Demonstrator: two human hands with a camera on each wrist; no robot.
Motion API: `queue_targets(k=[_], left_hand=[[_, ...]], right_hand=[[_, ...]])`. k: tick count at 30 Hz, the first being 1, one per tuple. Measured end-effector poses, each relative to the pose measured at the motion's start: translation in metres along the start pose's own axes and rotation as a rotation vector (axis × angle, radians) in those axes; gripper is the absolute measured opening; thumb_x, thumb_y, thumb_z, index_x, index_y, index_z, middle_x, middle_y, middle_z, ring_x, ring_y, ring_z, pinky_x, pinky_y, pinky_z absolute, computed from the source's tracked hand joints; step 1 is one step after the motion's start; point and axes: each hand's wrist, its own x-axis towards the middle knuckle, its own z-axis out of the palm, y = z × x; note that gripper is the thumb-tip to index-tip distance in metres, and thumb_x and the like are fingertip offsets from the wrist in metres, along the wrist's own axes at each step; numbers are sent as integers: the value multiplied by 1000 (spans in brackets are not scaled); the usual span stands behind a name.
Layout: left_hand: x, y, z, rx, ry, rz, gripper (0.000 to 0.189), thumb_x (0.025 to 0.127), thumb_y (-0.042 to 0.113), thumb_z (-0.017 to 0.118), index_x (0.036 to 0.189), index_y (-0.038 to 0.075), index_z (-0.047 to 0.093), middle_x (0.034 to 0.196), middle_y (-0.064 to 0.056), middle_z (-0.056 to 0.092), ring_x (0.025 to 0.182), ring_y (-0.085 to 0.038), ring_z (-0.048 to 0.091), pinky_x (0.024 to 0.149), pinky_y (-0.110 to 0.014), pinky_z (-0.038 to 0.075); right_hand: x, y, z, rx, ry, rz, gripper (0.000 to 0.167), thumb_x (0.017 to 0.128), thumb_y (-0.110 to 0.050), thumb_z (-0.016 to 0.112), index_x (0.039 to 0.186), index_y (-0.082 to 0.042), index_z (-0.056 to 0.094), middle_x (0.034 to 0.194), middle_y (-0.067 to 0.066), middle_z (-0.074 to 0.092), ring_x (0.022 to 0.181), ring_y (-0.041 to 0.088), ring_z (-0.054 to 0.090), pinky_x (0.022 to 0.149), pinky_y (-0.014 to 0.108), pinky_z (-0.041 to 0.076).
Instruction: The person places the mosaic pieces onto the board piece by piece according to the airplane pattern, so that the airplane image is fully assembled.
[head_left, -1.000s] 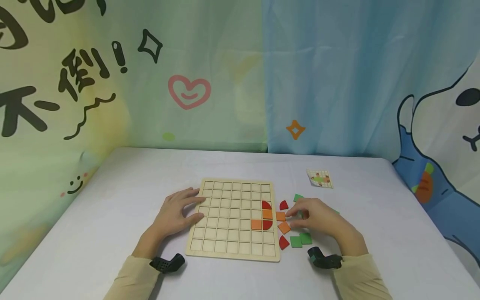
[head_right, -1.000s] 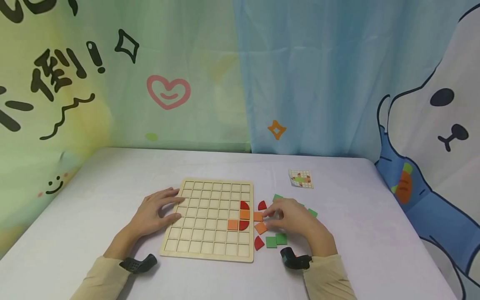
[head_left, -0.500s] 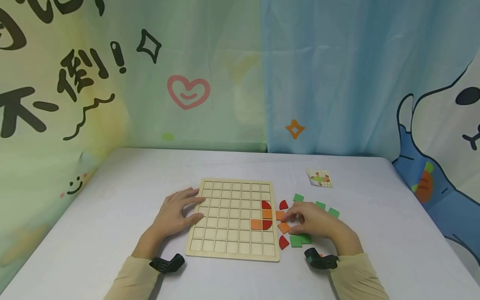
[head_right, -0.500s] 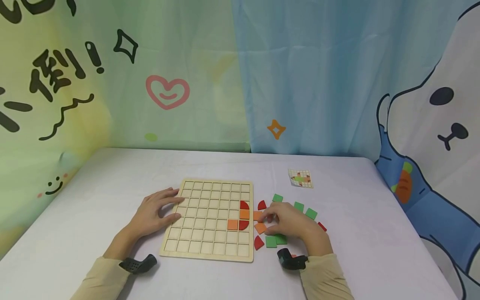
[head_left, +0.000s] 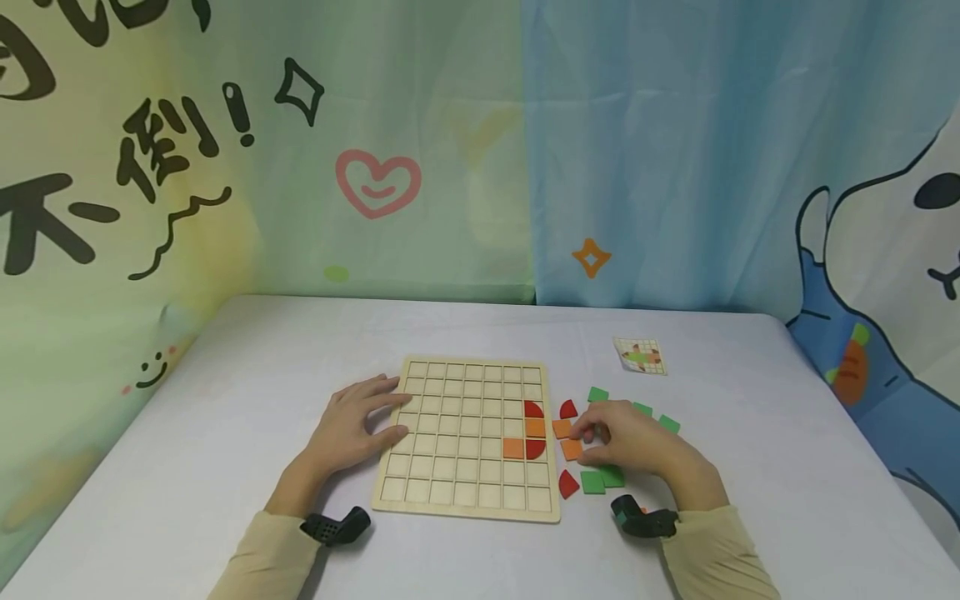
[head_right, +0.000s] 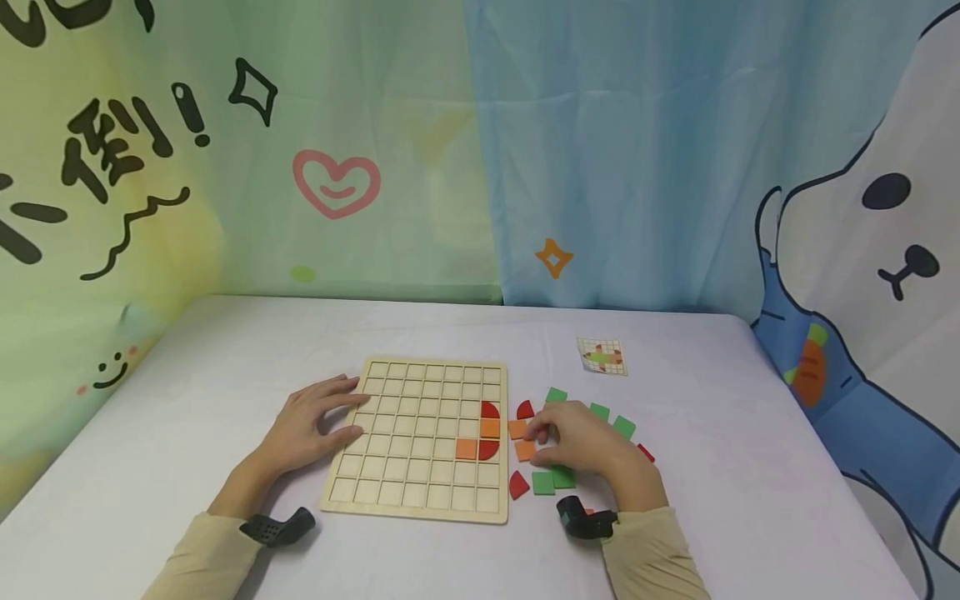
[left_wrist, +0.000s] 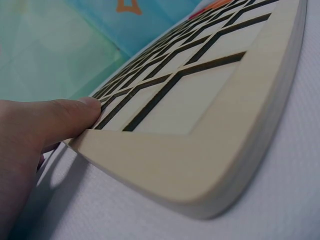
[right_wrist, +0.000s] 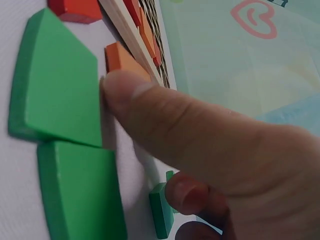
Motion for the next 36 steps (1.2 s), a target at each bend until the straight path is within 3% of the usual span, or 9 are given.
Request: queue_targets(k=[23,36], left_hand=[[2,-2,2,-1,2,4,51,82,54,63,125,27,62,144,-2,49,139,-27,37,111,-53,24],[1,-2,1,-8,3,6,50,82,53,64,125,26,63,144,-3,49,138,-28,38,111,-53,25]], right_hand=[[1,-14,-5,-71,72,102,26,77,-27,79,100,-20,69,88,-6,60,69,12,48,55,22,43],[7,-25,0,-189,206,-7,30,79,-30,77,107,-19,71,91,-5,64,68,10,45,56,21,39]])
